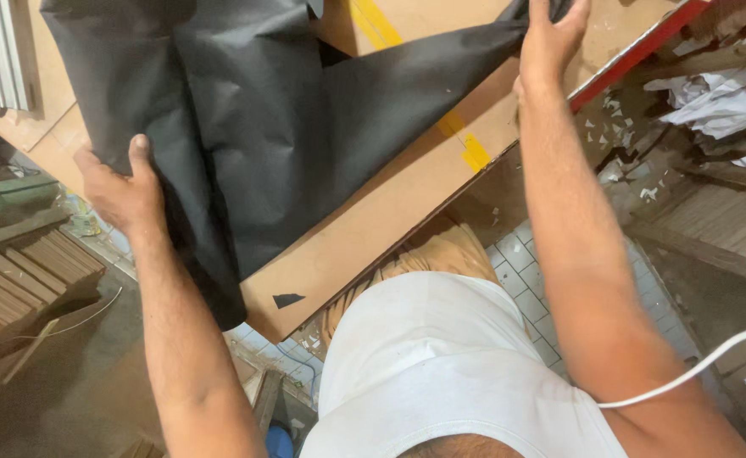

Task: The person unrolls a roll of black fabric on a work table, lays a cardboard sheet over it as a guide, and cuts the fabric into pieces with a utility knife. They reposition the fabric, cut additional strips, fold a cut piece, and spread the fabric out again on the table.

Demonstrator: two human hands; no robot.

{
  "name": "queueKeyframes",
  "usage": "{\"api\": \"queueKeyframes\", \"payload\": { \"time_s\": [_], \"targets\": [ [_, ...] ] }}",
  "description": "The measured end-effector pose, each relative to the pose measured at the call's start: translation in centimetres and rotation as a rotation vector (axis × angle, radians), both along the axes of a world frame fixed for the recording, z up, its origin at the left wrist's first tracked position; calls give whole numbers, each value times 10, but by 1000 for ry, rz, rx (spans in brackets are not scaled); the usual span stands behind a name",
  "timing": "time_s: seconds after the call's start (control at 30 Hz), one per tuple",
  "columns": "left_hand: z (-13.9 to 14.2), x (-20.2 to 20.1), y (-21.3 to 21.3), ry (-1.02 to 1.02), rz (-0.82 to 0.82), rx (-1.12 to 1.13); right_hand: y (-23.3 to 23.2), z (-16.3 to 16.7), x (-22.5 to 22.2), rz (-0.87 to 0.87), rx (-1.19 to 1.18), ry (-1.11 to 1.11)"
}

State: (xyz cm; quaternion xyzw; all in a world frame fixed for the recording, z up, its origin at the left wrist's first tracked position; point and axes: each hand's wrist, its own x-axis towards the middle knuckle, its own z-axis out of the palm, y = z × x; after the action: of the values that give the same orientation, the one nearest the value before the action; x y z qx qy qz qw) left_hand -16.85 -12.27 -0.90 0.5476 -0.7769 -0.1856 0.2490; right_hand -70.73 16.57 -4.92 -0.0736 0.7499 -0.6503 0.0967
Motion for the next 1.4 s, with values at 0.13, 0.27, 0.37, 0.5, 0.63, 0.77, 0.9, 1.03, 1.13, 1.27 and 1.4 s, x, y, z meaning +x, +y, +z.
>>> {"api": "queueKeyframes", "payload": {
  "time_s": [0.13, 0.27, 0.37, 0.5, 0.63, 0.77, 0.9, 1.03, 1.13, 1.27, 1.4],
  "targets": [
    [-5, 13, -7, -2, 29, 154, 26, -12, 89, -217, -19, -334],
    [-1, 9, -7, 42, -38, 105, 36, 10, 180, 336, 109, -324],
    [11, 7, 0, 20, -40, 191, 26, 34, 196, 606, 166, -289],
    [46, 18, 19, -60, -54, 367, 26, 72, 187, 792, 14, -232],
    [82, 14, 37, 250, 40, 756, 42, 101, 176, 831, -144, -284],
    [129, 24, 40, 473, 83, 958, 39, 101, 161, 741, -477, -487],
    [151, 36, 37, 426, 128, 962, 13, 88, 166, 872, -153, -223],
    [147, 37, 34, 539, 92, 985, 10, 98, 169, 694, 202, 153],
    [134, 36, 30, 606, 84, 956, 41, 112, 142, 498, 36, 199],
    [83, 30, 25, 618, 38, 790, 87, 80, 115, 203, 530, 394],
    [14, 37, 18, 272, -44, 359, 87, 4, 132, 93, 596, 280]
  ]
}}
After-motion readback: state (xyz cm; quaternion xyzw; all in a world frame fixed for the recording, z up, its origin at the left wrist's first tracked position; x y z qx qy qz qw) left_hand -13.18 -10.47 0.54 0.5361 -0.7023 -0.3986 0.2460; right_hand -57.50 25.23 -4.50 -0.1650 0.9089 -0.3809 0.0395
